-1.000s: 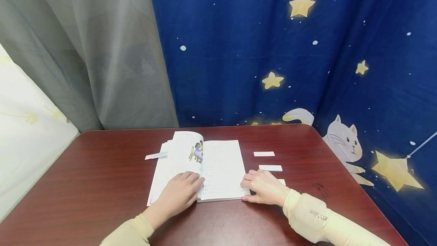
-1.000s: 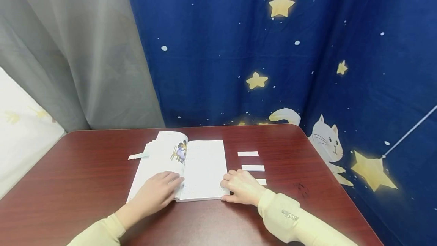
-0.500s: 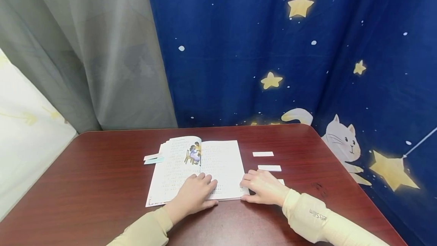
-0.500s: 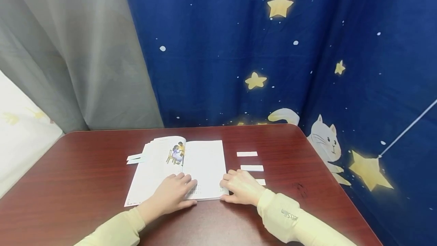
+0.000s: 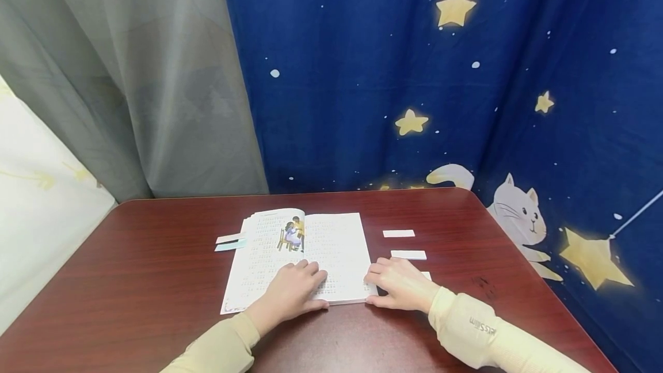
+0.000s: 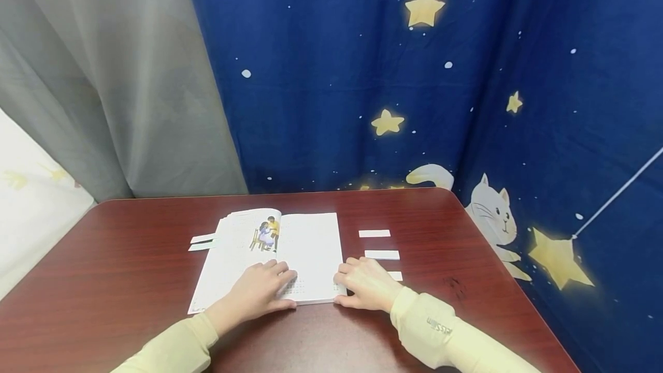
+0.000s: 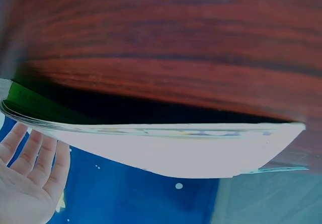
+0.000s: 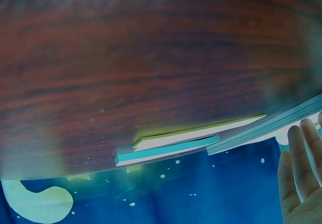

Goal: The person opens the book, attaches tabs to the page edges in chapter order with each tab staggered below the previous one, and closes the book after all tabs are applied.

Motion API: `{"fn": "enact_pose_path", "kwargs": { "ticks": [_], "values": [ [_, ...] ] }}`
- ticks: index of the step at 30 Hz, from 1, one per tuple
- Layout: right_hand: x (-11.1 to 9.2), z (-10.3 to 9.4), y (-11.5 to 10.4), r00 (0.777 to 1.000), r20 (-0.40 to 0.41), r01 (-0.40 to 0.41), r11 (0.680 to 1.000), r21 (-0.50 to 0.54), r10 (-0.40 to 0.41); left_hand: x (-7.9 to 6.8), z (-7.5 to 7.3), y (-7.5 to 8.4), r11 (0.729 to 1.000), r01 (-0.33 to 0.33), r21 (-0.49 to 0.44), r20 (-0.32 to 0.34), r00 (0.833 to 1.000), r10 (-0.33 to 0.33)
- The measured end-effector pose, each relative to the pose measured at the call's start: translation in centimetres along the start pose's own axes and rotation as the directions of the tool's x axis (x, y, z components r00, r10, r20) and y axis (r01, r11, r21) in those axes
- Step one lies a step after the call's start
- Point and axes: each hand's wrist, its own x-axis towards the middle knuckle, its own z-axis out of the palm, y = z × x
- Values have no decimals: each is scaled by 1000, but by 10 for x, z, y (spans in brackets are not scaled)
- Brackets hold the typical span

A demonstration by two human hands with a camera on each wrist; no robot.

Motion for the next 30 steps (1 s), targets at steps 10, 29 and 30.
{"fn": "enact_pose_path", "kwargs": {
  "ticks": [10,29,30],
  "values": [
    [-1,2,1,1000,-14,3,1000,8,-3,0,0,-4,997,28,-77,-1,1000,-29],
    [-3,5,3,999,-43,25,1000,-4,-25,-4,-3,-13,983,5,-181,-44,999,-13],
    [-3,5,3,999,-43,24,1000,-3,-24,-4,-4,-13,984,-7,-180,-52,999,-3]
  ]
}}
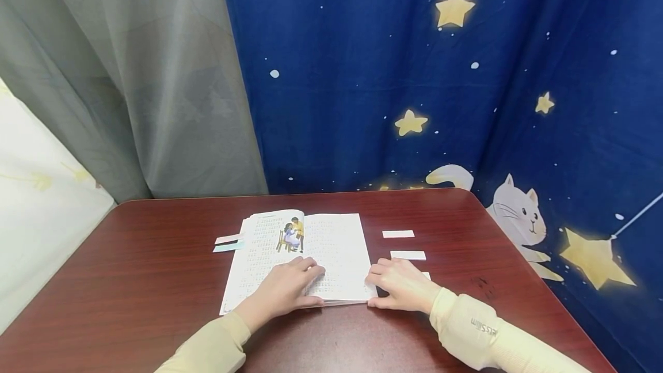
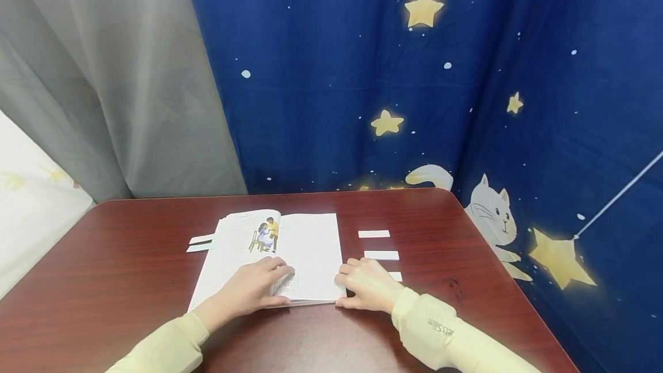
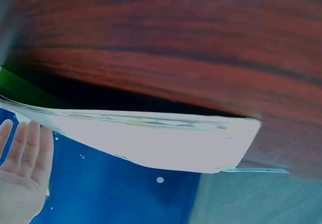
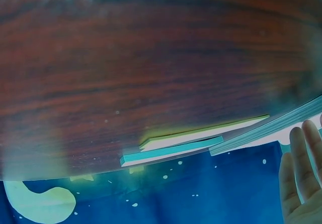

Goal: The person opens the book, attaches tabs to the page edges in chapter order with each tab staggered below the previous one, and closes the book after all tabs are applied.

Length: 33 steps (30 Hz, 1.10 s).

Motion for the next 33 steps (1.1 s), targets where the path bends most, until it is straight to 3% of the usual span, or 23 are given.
{"fn": "enact_pose_path", "kwargs": {
  "ticks": [4,10,15,20,28,33],
  "values": [
    [0,-2,-1,1000,6,-6,1000,10,5,-2,-4,1,997,-77,23,-35,996,78],
    [1,-2,0,1000,7,-8,1000,10,8,-4,-8,3,979,-187,79,-109,975,195],
    [1,-1,0,1000,6,-2,1000,10,2,-8,-11,5,967,-226,121,-86,968,237],
    [0,0,0,1000,11,1,1000,4,-2,-12,-13,4,966,-212,146,-90,970,226],
    [0,1,0,1000,8,4,1000,-5,-4,-17,-20,-3,978,-128,163,-128,980,150],
    [-1,2,0,1000,13,4,1000,-6,-4,-22,-22,-9,978,-85,188,-116,987,108]
  ]
}}
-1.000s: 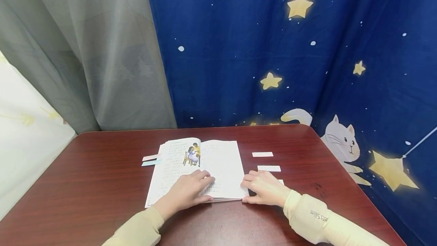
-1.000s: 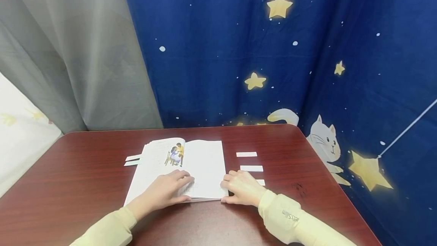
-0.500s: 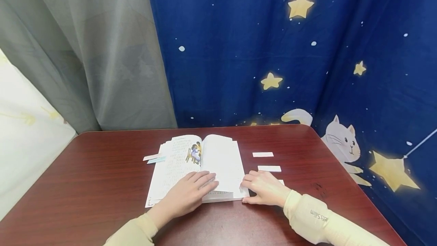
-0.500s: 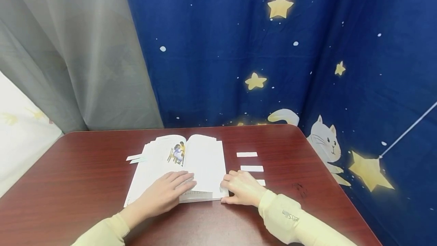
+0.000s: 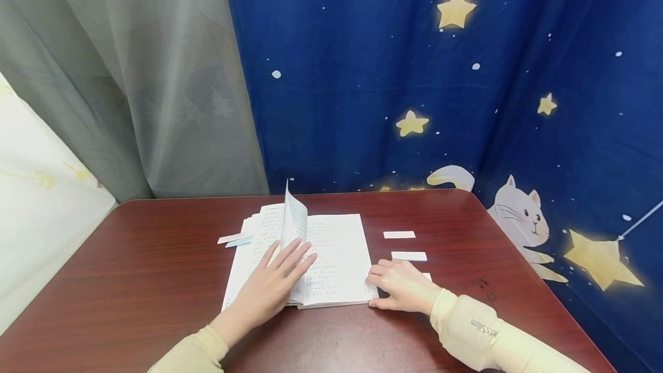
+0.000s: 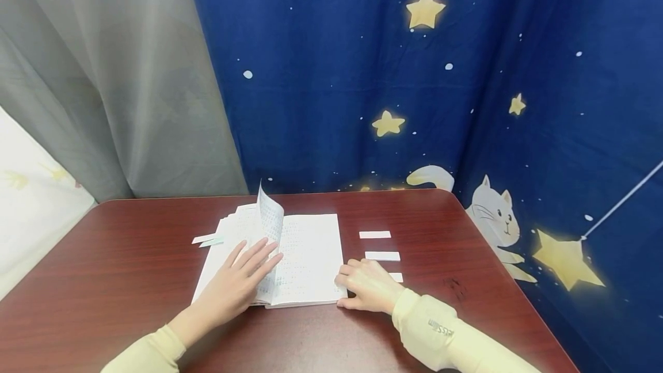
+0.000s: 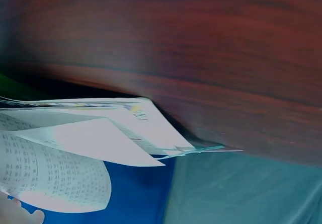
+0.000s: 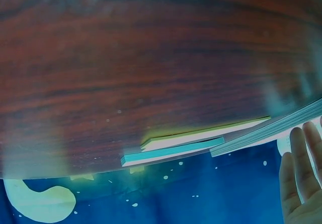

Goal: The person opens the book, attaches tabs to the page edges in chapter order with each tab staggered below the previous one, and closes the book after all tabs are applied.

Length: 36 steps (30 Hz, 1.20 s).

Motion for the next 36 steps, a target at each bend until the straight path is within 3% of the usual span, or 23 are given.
{"fn": "enact_pose_path", "kwargs": {
  "ticks": [6,12,19,28,36],
  "values": [
    [0,0,0,1000,9,-6,1000,8,6,-6,2,-3,1000,20,9,7,1000,-20],
    [0,0,0,1000,11,-4,1000,15,4,-9,1,-4,996,49,76,47,997,-53],
    [0,-1,1,1000,6,2,1000,24,-2,-10,3,-2,996,62,61,20,998,-63],
    [0,-2,1,1000,-9,2,999,35,-2,8,15,17,999,48,-20,55,997,-47],
    [0,-2,1,1000,-23,8,1000,25,-8,22,24,31,997,30,72,171,984,-42]
  ]
}}
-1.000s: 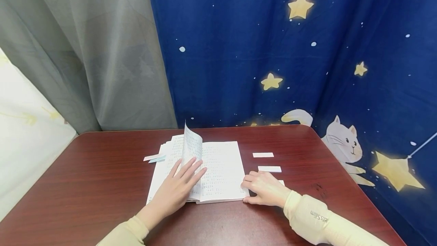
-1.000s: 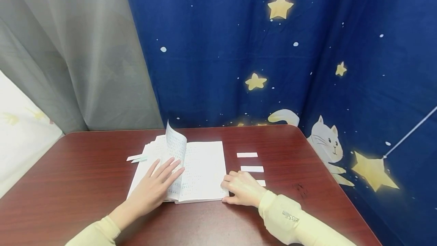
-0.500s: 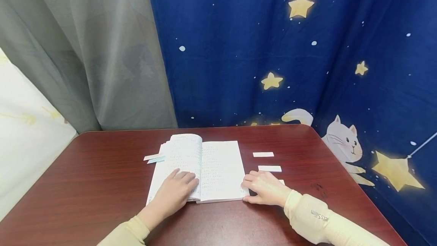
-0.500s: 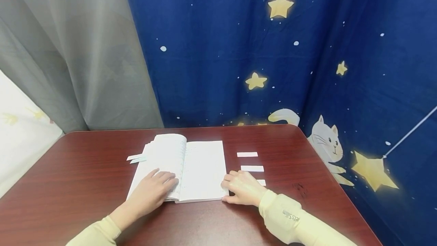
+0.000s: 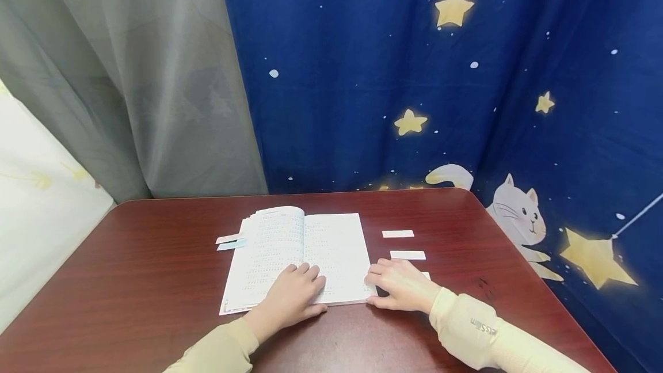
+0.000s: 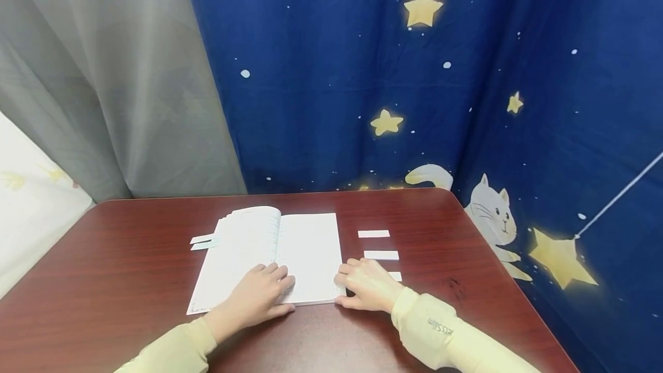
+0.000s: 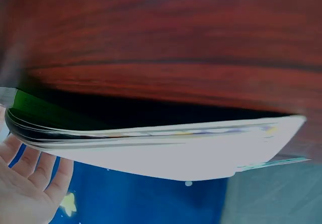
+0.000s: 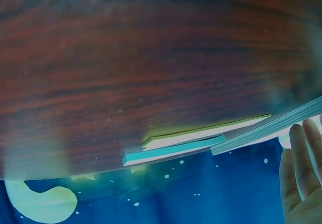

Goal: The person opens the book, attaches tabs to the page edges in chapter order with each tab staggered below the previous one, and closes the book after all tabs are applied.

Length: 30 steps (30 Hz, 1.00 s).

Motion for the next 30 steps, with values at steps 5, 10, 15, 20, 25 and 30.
{"fn": "enact_pose_path", "kwargs": {
  "ticks": [5,10,15,20,25,30],
  "values": [
    [1,-1,0,1000,7,-6,1000,-8,6,3,0,1,1000,5,21,0,1000,-5],
    [1,0,0,1000,12,-5,1000,-10,6,3,1,-2,1000,5,-12,-20,1000,-5],
    [0,0,0,1000,17,-6,1000,-10,6,2,0,-7,995,27,-91,-11,1000,-28],
    [-1,-1,0,1000,18,-12,1000,-2,12,1,-4,-10,991,14,-131,-9,1000,-15],
    [-1,-1,0,1000,19,-19,1000,3,19,-1,-5,-10,991,-81,-103,-99,993,71],
    [-2,-1,0,1000,13,-16,1000,0,16,-3,-7,-8,990,-129,-60,-150,982,119]
  ]
}}
